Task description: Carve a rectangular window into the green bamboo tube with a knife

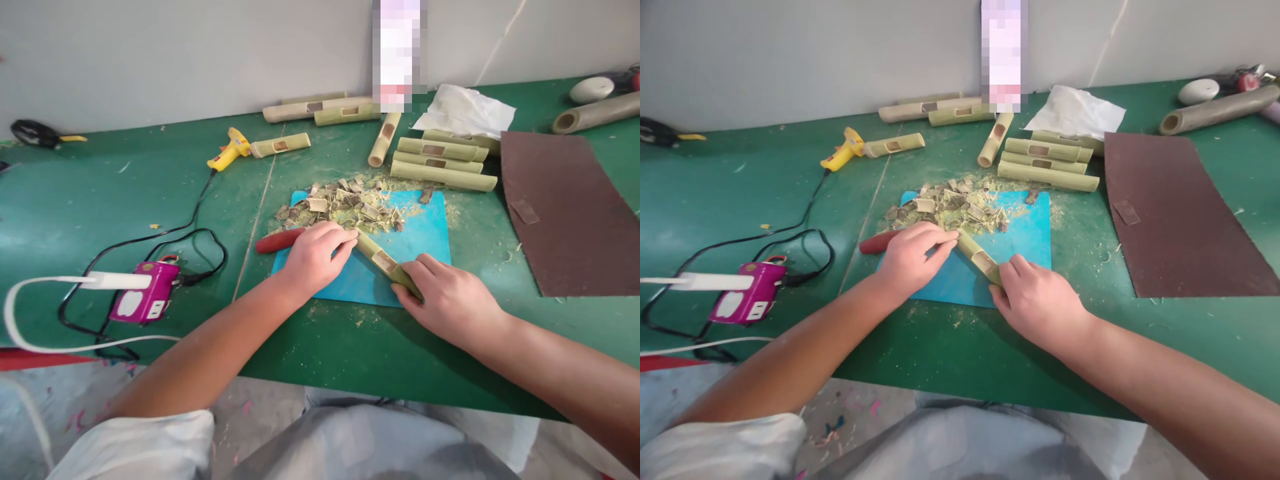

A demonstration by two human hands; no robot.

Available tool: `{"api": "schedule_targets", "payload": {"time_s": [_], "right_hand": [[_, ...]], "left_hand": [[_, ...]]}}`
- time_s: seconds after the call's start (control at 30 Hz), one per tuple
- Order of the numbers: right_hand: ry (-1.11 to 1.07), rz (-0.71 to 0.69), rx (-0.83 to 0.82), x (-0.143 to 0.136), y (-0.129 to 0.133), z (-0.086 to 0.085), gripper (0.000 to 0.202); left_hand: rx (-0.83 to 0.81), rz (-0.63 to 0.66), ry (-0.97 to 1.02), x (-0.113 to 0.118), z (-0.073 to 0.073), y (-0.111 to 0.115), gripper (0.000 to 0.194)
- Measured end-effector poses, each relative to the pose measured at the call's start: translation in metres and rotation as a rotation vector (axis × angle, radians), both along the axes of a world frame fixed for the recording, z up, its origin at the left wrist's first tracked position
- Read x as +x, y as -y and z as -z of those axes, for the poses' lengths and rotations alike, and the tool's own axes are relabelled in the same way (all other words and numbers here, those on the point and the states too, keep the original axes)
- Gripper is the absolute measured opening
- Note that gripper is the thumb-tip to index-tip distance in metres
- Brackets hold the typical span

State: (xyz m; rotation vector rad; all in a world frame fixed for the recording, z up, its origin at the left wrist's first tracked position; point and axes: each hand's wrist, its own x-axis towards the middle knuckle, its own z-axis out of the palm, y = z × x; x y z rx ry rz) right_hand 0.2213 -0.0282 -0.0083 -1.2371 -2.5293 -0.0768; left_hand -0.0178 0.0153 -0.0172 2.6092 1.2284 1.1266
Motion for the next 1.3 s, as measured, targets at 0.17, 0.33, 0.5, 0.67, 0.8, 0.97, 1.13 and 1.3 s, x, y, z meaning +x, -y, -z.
{"api": "schedule_targets", "payload": {"time_s": [0.17, 0.33, 0.5, 0.67, 0.8, 0.97, 1.13, 1.3], "right_hand": [[0.011, -0.023, 0.062, -0.0019, 0.0015, -0.0018, 0.024], [0.003, -0.052, 0.111, -0.0052, 0.0021, -0.0027, 0.024], [0.008, -0.054, 0.110, -0.0060, 0.0026, -0.0028, 0.022], [0.012, -0.055, 0.122, -0.0057, 0.0035, -0.0028, 0.024], [0.011, -0.051, 0.107, -0.0061, 0.0040, -0.0018, 0.024], [0.005, -0.035, 0.093, -0.0048, 0.0035, -0.0018, 0.023], [-0.015, -0.029, 0.008, -0.0022, 0.0007, -0.0034, 0.025], [-0.031, -0.036, 0.003, -0.0019, -0.0020, -0.0025, 0.022]], "left_hand": [[-0.010, 0.057, -0.071, 0.0008, -0.0003, -0.0011, 0.015], [0.020, 0.076, -0.123, 0.0021, -0.0017, 0.0007, 0.015], [0.007, 0.058, -0.097, 0.0055, -0.0041, 0.0036, 0.016], [-0.006, 0.093, -0.112, 0.0044, -0.0040, 0.0029, 0.017], [-0.016, 0.084, -0.113, 0.0033, -0.0030, 0.0029, 0.015], [-0.055, 0.070, -0.078, 0.0000, -0.0026, 0.0009, 0.014], [-0.054, 0.039, -0.079, -0.0024, -0.0027, -0.0004, 0.013], [-0.030, 0.019, -0.067, -0.0041, -0.0012, -0.0023, 0.012]]}}
